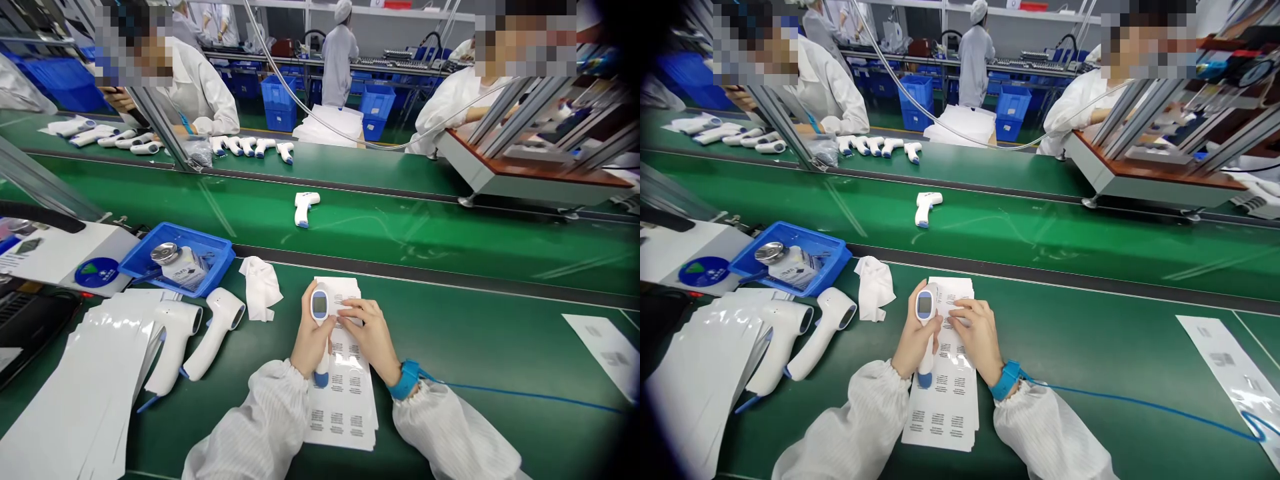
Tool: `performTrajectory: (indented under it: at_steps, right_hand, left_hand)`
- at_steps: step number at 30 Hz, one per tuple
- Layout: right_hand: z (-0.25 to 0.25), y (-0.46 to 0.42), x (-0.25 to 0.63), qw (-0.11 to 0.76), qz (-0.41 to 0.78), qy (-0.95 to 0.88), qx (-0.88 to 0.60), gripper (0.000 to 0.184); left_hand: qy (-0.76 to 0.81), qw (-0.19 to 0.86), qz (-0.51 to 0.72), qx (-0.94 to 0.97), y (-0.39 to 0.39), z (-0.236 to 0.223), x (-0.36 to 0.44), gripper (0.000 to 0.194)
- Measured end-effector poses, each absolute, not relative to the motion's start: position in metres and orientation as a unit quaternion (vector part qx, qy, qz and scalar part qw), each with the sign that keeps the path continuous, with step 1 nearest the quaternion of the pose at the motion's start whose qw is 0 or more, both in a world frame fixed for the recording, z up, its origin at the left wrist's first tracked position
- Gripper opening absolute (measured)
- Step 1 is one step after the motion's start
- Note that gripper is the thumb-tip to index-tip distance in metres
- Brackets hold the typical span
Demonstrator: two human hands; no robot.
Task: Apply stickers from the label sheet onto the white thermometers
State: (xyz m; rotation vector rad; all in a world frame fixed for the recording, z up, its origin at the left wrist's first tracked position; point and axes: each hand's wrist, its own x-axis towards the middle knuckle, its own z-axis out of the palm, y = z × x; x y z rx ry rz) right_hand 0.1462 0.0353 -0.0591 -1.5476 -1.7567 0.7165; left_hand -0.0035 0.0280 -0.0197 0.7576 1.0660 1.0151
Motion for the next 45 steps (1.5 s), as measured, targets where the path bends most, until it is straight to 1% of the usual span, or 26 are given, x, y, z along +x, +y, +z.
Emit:
performTrajectory:
  at_steps: [4,6,9,10,12,14,16,18,20,25,34,45]
  right_hand:
    - [-0.054,0.043,0.143,0.322,0.273,-0.674,-0.607,0.011]
    - [-0.046,0.041,0.142,0.306,0.241,-0.698,-0.601,0.009]
    - [-0.028,0.03,0.144,0.286,0.205,-0.776,-0.523,0.012]
    - [-0.02,0.024,0.146,0.275,0.223,-0.801,-0.483,0.014]
    - [-0.004,0.015,0.15,0.244,0.312,-0.816,-0.422,0.016]
    - [0.011,0.013,0.153,0.232,0.398,-0.787,-0.41,0.016]
    - [0.022,0.02,0.153,0.264,0.407,-0.755,-0.441,0.013]
    - [0.028,0.034,0.151,0.308,0.363,-0.738,-0.478,0.01]
    - [0.03,0.05,0.148,0.328,0.353,-0.725,-0.491,0.007]
    - [0.027,0.075,0.141,0.332,0.414,-0.7,-0.478,0.008]
    - [0.026,0.079,0.135,0.344,0.431,-0.673,-0.492,0.008]
    - [0.024,0.078,0.132,0.349,0.43,-0.667,-0.499,0.008]
  left_hand:
    - [0.474,0.665,0.454,0.356,0.027,-0.023,-0.002,0.073]
    - [0.48,0.654,0.454,0.368,0.026,-0.024,-0.002,0.072]
    - [0.494,0.638,0.45,0.382,0.026,-0.025,0.0,0.07]
    - [0.498,0.629,0.452,0.39,0.026,-0.025,0.001,0.069]
    - [0.499,0.607,0.461,0.414,0.026,-0.025,0.001,0.068]
    - [0.488,0.594,0.468,0.437,0.026,-0.026,0.001,0.065]
    - [0.47,0.601,0.471,0.444,0.026,-0.027,0.001,0.064]
    - [0.457,0.606,0.479,0.44,0.026,-0.027,0.001,0.065]
    - [0.459,0.616,0.476,0.428,0.026,-0.026,0.001,0.066]
    - [0.484,0.663,0.423,0.384,0.026,-0.02,0.001,0.075]
    - [0.482,0.647,0.435,0.401,0.026,-0.021,0.002,0.071]
    - [0.458,0.654,0.439,0.413,0.025,-0.028,-0.002,0.07]
